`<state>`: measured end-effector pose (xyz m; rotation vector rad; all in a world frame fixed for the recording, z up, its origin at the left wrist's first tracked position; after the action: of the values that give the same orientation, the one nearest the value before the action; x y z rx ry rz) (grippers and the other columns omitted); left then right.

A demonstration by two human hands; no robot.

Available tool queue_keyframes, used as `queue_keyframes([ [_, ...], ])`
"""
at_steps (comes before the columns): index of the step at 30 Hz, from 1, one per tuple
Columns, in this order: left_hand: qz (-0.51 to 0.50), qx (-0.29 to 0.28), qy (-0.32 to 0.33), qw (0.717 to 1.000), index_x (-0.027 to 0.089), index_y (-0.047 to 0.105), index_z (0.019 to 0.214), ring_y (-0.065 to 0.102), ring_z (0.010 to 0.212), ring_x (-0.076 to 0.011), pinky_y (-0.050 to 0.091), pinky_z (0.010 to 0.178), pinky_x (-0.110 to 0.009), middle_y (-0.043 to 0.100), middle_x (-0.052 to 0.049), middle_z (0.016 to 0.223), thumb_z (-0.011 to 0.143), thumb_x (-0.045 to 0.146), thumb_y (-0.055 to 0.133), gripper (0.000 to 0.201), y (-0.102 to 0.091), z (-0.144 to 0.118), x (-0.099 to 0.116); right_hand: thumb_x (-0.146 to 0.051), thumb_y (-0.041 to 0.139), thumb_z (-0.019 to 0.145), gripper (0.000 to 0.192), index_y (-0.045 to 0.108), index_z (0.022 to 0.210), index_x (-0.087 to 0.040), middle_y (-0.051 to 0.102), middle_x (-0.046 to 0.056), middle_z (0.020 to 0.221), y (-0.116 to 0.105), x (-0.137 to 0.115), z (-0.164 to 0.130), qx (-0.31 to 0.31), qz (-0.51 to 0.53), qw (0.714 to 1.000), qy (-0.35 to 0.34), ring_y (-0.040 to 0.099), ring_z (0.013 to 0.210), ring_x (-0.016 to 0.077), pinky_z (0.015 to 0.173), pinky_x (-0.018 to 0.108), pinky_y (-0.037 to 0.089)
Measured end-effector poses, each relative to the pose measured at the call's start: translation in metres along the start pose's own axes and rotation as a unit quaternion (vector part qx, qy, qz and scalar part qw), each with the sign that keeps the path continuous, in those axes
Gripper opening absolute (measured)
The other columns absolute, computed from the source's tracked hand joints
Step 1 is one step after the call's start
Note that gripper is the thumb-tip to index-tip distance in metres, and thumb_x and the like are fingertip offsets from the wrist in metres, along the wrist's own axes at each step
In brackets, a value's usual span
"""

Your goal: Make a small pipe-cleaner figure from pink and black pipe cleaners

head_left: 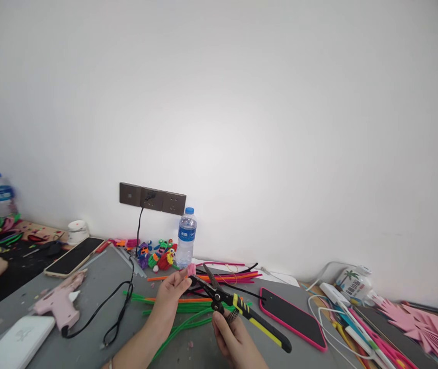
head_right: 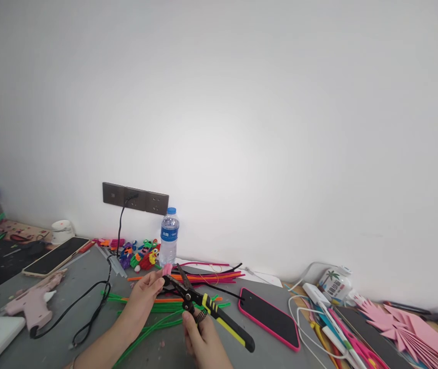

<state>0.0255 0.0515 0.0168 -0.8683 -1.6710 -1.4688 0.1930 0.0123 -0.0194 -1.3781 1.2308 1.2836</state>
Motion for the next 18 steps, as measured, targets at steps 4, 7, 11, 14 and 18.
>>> queue_keyframes([
  [4, 0.005, -0.002, 0.005, 1.0, 0.022, 0.041, 0.048, 0.037, 0.134, -0.0366, 0.033, 0.105, -0.048, 0.07, -0.012, 0.114, 0.057, 0.04, 0.084, 0.047, -0.004, 0.0033, -0.0046, -0.076, 0.056, 0.068, 0.055, 0.051, 0.074, -0.022, 0.035, -0.007, 0.053, 0.0018, 0.0049, -0.0005, -0.01, 0.009, 1.0, 0.028, 0.031, 0.047, 0.0102, 0.045, 0.023, 0.024],
  [7, 0.012, -0.005, -0.002, 1.0, 0.022, 0.04, 0.049, 0.035, 0.136, -0.0354, 0.032, 0.106, -0.048, 0.069, -0.011, 0.115, 0.058, 0.041, 0.083, 0.048, -0.006, 0.0042, -0.008, -0.077, 0.055, 0.069, 0.056, 0.049, 0.074, -0.022, 0.034, -0.008, 0.052, 0.0032, 0.0052, 0.0006, -0.028, 0.01, 0.999, 0.026, 0.029, 0.045, 0.0091, 0.044, 0.023, 0.02],
  [11, 0.009, -0.005, -0.002, 1.0, 0.022, 0.042, 0.049, 0.035, 0.136, -0.0346, 0.034, 0.106, -0.046, 0.071, -0.01, 0.112, 0.059, 0.039, 0.083, 0.046, -0.0069, 0.0045, -0.0091, -0.075, 0.054, 0.072, 0.054, 0.048, 0.072, -0.022, 0.034, -0.008, 0.05, 0.0049, 0.0027, 0.002, -0.054, -0.002, 0.998, 0.014, 0.029, 0.043, 0.0083, 0.044, 0.023, 0.021],
  [14, 0.001, -0.006, 0.007, 1.0, 0.022, 0.042, 0.05, 0.034, 0.137, -0.0343, 0.032, 0.107, -0.047, 0.07, -0.011, 0.115, 0.06, 0.038, 0.083, 0.045, -0.0054, 0.0038, -0.0069, -0.074, 0.053, 0.074, 0.053, 0.046, 0.072, -0.021, 0.035, -0.008, 0.05, 0.0043, 0.0039, 0.0028, -0.054, -0.002, 0.998, 0.014, 0.029, 0.042, 0.0077, 0.044, 0.023, 0.02],
  [18, 0.002, -0.004, 0.001, 1.0, 0.022, 0.041, 0.049, 0.031, 0.138, -0.0348, 0.032, 0.108, -0.047, 0.069, -0.011, 0.116, 0.059, 0.037, 0.084, 0.046, -0.0048, 0.0029, -0.0062, -0.074, 0.052, 0.074, 0.053, 0.046, 0.073, -0.022, 0.035, -0.009, 0.049, 0.0022, 0.0083, 0.0038, -0.048, -0.008, 0.999, 0.013, 0.029, 0.041, 0.008, 0.043, 0.023, 0.02],
])
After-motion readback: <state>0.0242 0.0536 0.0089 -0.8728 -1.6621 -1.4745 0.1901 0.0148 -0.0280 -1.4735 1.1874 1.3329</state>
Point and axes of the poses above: each hand's wrist, its own z-axis towards the middle knuckle, its own y-axis out of the palm, x = y × z, the point moved 7 cm from there along z, towards the middle knuckle
